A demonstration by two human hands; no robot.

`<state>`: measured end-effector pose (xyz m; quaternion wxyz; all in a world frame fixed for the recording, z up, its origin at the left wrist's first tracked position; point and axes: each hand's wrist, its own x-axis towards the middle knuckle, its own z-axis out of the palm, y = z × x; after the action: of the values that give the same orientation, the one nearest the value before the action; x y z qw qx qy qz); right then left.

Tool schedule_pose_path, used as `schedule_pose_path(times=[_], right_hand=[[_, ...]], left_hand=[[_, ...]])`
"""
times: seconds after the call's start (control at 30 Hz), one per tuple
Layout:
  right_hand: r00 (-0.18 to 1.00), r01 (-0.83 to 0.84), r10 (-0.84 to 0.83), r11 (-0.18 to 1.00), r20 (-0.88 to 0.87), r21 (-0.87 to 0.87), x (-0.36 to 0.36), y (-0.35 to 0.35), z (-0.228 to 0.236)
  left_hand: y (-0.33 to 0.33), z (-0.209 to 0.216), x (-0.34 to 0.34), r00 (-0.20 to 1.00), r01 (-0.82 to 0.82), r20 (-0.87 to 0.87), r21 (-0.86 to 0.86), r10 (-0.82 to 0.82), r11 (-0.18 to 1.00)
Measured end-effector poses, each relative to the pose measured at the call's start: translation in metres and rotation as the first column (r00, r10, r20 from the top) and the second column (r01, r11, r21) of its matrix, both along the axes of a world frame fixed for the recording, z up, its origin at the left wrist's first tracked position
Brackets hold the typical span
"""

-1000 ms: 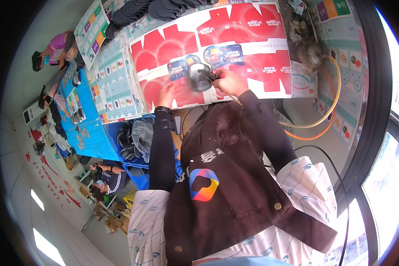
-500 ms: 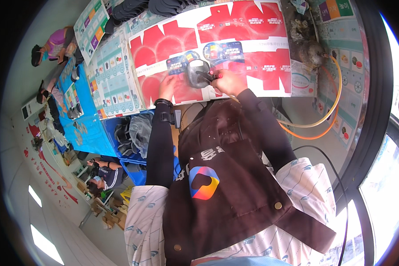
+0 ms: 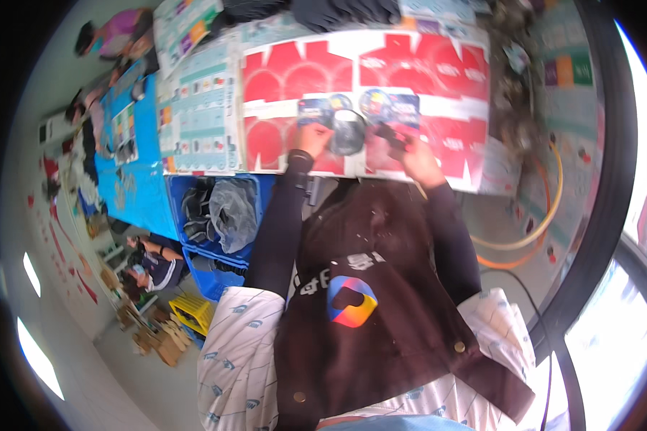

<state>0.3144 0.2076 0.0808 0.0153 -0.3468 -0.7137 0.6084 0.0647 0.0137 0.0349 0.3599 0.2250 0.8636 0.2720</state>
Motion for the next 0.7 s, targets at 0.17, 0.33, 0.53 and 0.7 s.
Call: schedule_pose_path(times=[0.17, 0.33, 0.53, 0.7], right_hand=[[0.993, 0.121, -0.118, 0.957, 0.030, -0.263, 0.010, 0.016, 0.037], [0.988, 0.149, -0.136, 0.960, 0.071, -0.236, 0.013, 0.012, 0.046], [0.982, 0.187, -0.183, 0.970, 0.044, -0.155, -0.021, -0.001, 0.074], [0.967, 0.213, -0.195, 0.972, 0.163, -0.100, -0.069, -0.034, 0.097]], left_hand=[[0.018, 0.009, 0.016, 0.995, 0.094, -0.019, -0.048, -0.095, 0.994], [-0.046, 0.010, 0.002, 0.989, 0.020, -0.143, 0.253, 0.018, 0.967], [-0.161, 0.026, -0.172, 0.667, -0.713, 0.683, 0.471, 0.296, 0.519], [-0.211, -0.008, -0.351, 0.450, -0.881, 0.670, 0.442, 0.591, 0.170]])
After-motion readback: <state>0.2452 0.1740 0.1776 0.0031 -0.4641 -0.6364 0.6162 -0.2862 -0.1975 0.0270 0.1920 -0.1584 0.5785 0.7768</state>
